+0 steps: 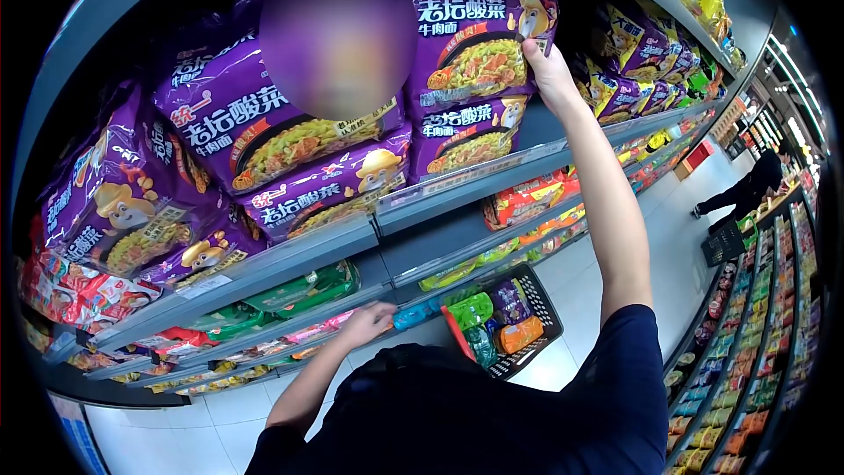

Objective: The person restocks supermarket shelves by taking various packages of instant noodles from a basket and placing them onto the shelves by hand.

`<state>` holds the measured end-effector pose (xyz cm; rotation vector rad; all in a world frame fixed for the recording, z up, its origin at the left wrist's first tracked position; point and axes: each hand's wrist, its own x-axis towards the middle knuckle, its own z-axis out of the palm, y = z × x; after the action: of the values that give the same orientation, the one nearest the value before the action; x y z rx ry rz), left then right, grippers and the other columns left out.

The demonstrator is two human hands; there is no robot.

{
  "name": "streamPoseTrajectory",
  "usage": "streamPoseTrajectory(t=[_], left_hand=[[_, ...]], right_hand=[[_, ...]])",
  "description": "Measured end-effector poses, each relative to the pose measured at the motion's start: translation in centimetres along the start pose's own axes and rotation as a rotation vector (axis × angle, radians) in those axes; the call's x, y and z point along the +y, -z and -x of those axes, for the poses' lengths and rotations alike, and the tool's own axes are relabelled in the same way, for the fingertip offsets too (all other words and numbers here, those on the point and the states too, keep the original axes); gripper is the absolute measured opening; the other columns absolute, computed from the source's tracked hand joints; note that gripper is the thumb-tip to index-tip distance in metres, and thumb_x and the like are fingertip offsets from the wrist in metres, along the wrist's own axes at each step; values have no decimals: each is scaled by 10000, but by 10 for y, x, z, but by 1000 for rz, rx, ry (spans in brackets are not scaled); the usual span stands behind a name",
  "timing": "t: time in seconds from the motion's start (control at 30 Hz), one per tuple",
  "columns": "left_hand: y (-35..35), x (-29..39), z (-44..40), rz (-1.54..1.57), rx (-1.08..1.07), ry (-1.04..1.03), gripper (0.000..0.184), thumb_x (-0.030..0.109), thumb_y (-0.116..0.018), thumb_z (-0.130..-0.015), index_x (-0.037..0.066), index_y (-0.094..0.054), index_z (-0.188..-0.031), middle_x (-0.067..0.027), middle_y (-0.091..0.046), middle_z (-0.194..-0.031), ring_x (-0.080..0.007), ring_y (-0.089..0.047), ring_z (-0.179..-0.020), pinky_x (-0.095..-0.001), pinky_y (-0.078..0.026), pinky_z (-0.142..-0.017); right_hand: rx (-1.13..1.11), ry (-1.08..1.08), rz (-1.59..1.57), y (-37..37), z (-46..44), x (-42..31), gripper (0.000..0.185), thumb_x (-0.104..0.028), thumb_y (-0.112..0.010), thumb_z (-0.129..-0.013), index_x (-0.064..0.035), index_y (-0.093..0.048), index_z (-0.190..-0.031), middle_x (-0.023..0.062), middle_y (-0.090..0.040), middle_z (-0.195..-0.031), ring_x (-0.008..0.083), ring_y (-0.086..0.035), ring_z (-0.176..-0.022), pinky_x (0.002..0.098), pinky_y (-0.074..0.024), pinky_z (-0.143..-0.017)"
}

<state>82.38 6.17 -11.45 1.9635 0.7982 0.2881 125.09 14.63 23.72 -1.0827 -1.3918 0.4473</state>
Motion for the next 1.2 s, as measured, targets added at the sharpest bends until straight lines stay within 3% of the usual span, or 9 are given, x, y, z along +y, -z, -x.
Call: streamPoseTrajectory(t=[0.13,0.2,0.37,0.47,0.6,0.8,0.97,1.0,1.2], left_hand=[[-41,-146,45,454,46,344,274,275,-590,-917,61,-661,-1073,-123,-681,-961,-274,-667,-940,-358,-518,-838],[-63,-251,76,-30,-28,356,324,338,-524,-926,49,-668,-948,-134,-681,-863,-280,-674,-863,-380,-522,-770],[-78,-268,158,216,-31,855,282,290,-460,-930,67,-626,-977,-90,-687,-932,-232,-678,-836,-399,-528,-627],[-118,-298,217,665,44,1333,198,188,-497,-903,97,-571,-1063,-80,-654,-1054,-231,-630,-804,-422,-488,-646],[-118,-306,243,732,43,1316,220,212,-498,-915,108,-559,-1100,-83,-656,-1028,-238,-627,-825,-443,-487,-662],[-81,-316,191,250,-106,756,309,292,-523,-929,113,-556,-1179,-82,-660,-1068,-248,-653,-924,-450,-506,-708],[-64,-324,106,115,-126,290,424,425,-509,-944,37,-679,-927,-89,-685,-818,-170,-644,-708,-332,-505,-574],[-71,-310,86,270,-41,597,391,386,-505,-960,35,-679,-961,-74,-683,-814,-152,-633,-705,-305,-500,-572],[-67,-185,23,498,-389,500,407,359,-542,-960,85,-535,-1261,-41,-620,-1212,-155,-619,-1056,-321,-447,-846]], right_hand=[[75,74,154,5,12,11,848,-587,-652,-835,13,-391,-1373,131,-511,-1322,227,-487,-1234,358,-383,-1047],[198,174,210,-5,46,11,739,-464,-633,-911,20,-361,-1398,159,-471,-1378,257,-457,-1285,369,-354,-1082],[652,311,114,-41,203,41,371,-72,-412,-993,33,-392,-1348,195,-417,-1431,305,-387,-1360,440,-264,-1160],[444,-577,371,-83,339,114,428,-152,-556,-946,28,-422,-1312,186,-506,-1270,281,-497,-1187,374,-371,-1038],[-426,-761,608,-125,513,178,670,-412,-609,-907,27,-371,-1354,325,-444,-1327,466,-478,-1204,464,-390,-1021],[-557,-1105,467,-137,546,199,499,-435,-552,-940,-4,-414,-1151,220,-675,-840,357,-686,-779,442,-532,-727],[-447,-1270,334,-138,523,161,584,-486,-562,-909,-10,-401,-1205,243,-672,-865,380,-678,-805,470,-524,-754],[-438,-1230,547,-142,536,173,613,-512,-582,-879,-29,-433,-1226,262,-660,-973,386,-663,-894,481,-512,-796],[87,-917,1006,-179,597,159,372,-262,-680,-807,-64,-572,-1103,156,-645,-973,327,-617,-985,437,-460,-883]])
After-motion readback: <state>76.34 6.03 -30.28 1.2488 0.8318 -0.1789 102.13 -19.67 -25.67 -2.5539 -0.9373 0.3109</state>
